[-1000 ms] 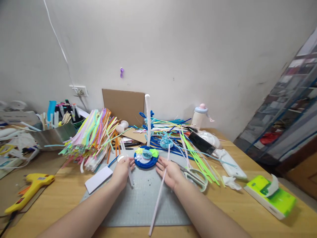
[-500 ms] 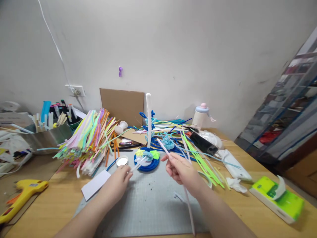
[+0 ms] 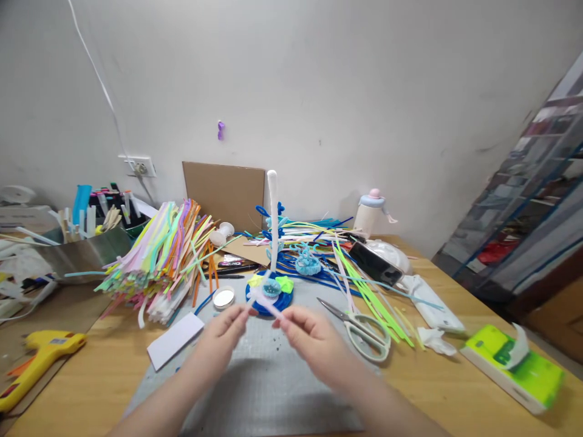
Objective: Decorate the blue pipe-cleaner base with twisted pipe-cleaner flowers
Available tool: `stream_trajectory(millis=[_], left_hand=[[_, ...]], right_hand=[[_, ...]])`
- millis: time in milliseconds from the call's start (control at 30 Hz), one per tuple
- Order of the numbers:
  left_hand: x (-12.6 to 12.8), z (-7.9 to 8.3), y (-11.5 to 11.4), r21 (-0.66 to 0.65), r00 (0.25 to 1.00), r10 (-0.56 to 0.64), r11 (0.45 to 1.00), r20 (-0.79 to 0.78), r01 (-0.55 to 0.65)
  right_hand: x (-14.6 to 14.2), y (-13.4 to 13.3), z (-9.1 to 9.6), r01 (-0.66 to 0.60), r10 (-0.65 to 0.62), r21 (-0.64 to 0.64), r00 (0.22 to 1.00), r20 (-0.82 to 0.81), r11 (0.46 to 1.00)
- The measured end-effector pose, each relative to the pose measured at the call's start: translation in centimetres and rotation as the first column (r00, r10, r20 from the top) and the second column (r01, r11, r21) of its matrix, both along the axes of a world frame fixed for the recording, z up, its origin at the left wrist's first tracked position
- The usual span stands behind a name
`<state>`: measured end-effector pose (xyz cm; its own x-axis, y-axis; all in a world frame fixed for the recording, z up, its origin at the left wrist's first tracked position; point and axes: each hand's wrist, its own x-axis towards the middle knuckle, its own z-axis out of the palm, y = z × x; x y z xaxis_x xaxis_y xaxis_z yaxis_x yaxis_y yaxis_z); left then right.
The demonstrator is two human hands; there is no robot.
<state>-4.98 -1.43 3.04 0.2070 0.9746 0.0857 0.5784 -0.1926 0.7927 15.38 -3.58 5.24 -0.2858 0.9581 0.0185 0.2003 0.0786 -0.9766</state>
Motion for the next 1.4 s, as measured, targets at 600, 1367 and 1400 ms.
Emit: stream_trajectory(millis=[600, 1367, 1400], left_hand=[[-3.5, -1.6, 2.9, -0.102, 0.795, 0.143, 0.963, -0.589, -0.249], [2.3, -1.8, -0.6, -0.277, 0.704, 0.029, 0.93, 0.71, 0.241], [2.3, -1.8, -0.6, -0.279, 0.701, 0.033, 0.93, 0.712, 0.239]], right_hand=[[-0.6, 1.9, -2.7, 0.096, -0.103, 0.05, 0.982, 0.161, 0.994], [-2.4, 0.3, -3.8, 0.063, -0.089, 0.188, 0.986, 0.138, 0.98], [-2.5, 0.3, -3.8, 0.073, -0.104, 0.201, 0.984, 0.146, 0.977]])
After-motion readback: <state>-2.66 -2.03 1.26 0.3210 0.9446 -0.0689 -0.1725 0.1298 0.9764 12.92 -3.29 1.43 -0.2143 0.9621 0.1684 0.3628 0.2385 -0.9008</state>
